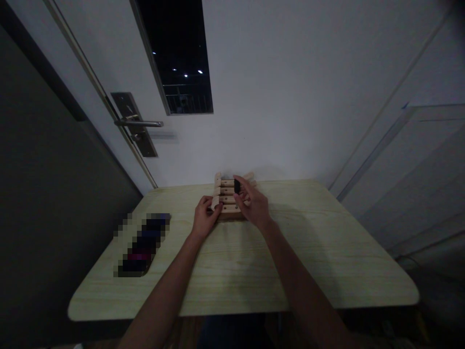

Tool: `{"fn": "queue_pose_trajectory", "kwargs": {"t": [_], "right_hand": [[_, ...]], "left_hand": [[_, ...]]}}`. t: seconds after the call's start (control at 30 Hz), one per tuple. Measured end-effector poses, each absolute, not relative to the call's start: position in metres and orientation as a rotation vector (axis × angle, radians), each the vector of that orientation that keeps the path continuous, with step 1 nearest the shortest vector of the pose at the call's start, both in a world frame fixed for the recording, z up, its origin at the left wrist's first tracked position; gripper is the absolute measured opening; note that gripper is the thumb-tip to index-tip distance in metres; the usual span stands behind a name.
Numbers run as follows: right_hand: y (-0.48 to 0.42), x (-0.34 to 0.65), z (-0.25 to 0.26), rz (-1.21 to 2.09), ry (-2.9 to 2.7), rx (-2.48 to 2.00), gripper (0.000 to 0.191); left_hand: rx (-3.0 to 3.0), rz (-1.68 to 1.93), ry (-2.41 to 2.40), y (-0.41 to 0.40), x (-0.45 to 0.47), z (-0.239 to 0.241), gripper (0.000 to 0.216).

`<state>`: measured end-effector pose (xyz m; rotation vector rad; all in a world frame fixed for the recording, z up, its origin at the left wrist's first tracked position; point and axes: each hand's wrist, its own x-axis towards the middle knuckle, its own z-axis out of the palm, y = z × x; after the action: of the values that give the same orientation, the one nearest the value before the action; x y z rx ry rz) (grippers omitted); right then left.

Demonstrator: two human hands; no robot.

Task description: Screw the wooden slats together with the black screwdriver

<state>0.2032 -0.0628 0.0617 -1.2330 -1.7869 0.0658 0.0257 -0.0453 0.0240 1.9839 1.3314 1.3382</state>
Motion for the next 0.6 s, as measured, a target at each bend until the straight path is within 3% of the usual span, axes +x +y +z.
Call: {"fn": "queue_pose_trajectory", "kwargs": {"t": [0.6], "right_hand": [[-0.0631, 0.2049, 0.0608, 0.047, -1.801, -1.247, 0.046]], "left_hand": [[1.979, 1.350, 1.321, -0.0450, 0.0262, 0.0240, 0.021]]}}
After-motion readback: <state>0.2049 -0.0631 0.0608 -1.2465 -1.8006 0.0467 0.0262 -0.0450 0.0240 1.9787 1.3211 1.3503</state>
